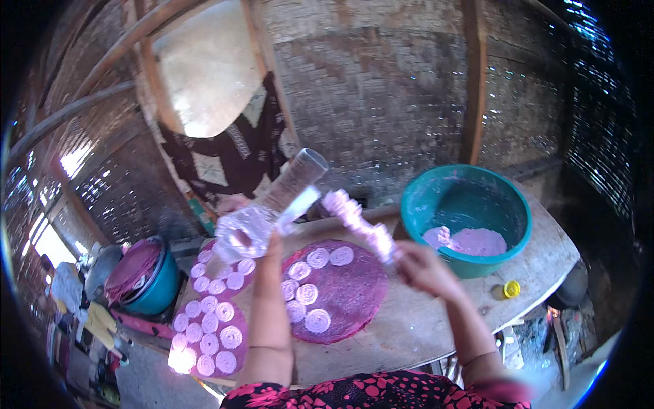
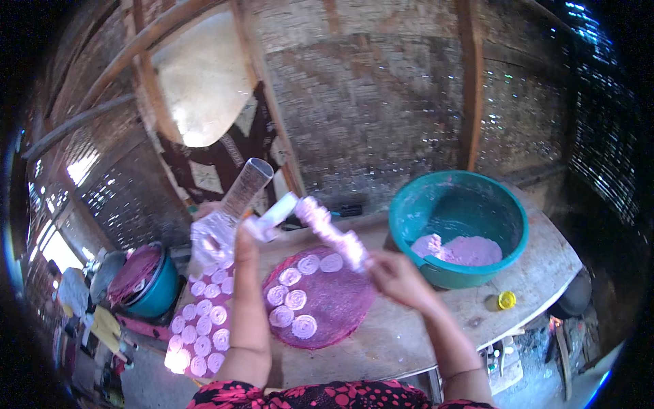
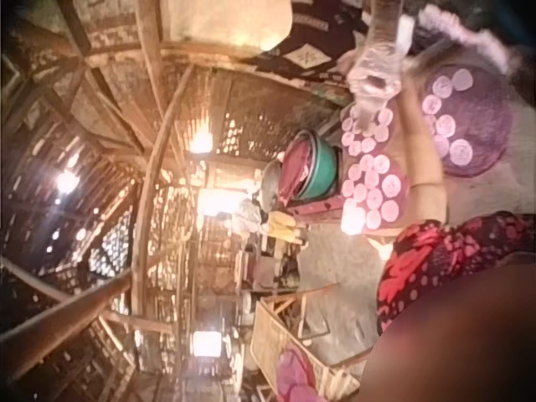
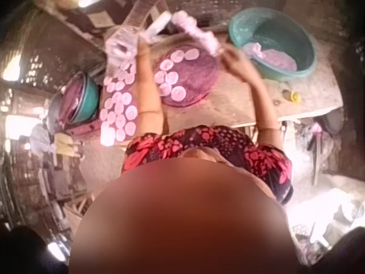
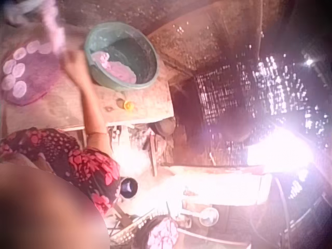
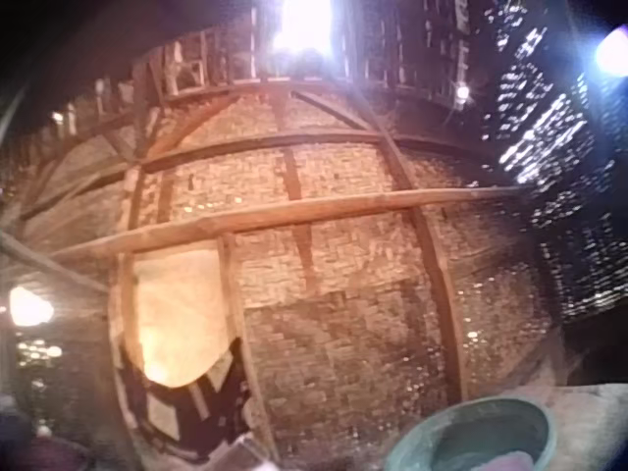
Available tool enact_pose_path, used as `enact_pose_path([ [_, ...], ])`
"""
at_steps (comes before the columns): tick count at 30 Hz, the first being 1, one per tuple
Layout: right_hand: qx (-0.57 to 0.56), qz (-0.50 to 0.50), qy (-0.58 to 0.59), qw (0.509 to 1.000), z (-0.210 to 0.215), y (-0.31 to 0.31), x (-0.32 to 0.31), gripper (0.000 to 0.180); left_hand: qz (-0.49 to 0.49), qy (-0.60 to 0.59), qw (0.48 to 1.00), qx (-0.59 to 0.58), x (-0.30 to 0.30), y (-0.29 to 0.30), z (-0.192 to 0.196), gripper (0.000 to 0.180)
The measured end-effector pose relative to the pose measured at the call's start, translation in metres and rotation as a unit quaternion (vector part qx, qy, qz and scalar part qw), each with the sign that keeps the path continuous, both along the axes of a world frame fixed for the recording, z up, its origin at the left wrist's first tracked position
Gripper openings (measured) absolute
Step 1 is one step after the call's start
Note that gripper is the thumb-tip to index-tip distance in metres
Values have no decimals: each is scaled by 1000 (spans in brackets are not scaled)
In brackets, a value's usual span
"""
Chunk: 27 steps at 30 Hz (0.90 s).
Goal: The person repeatedly scoops pink dough from a green basin, places it into a white mold, and presses it with a wooden stick to form small rolled shapes. The finished rolls are arranged on a purple mat on the table. The person continues this cycle throughout the clip.
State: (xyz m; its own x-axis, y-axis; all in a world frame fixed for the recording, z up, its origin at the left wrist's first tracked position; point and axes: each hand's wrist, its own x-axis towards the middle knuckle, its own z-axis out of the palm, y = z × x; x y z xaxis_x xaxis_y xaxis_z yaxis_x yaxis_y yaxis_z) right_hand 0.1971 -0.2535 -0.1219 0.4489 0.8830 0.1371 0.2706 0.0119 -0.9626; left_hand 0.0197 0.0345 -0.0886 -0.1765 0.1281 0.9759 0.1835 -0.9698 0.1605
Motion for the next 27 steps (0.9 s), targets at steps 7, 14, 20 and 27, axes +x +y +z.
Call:
enact_pose_path([
  [7, -227, -289, -502, 783, 77, -126, 135, 21, 15, 248, 966, -65, -21, 25, 14, 37],
  [14, -480, -199, -577, 630, 14, -90, 235, 19, -152, 375, 914, -27, 47, -45, 14, 32],
  [20, -522, -102, -627, 569, -45, -72, 299, 19, -84, 426, 900, 36, 45, -30, 1, 31],
  [27, -514, -47, -626, 584, -80, -63, 315, 20, -55, 439, 889, -116, -18, -14, -2, 31],
])
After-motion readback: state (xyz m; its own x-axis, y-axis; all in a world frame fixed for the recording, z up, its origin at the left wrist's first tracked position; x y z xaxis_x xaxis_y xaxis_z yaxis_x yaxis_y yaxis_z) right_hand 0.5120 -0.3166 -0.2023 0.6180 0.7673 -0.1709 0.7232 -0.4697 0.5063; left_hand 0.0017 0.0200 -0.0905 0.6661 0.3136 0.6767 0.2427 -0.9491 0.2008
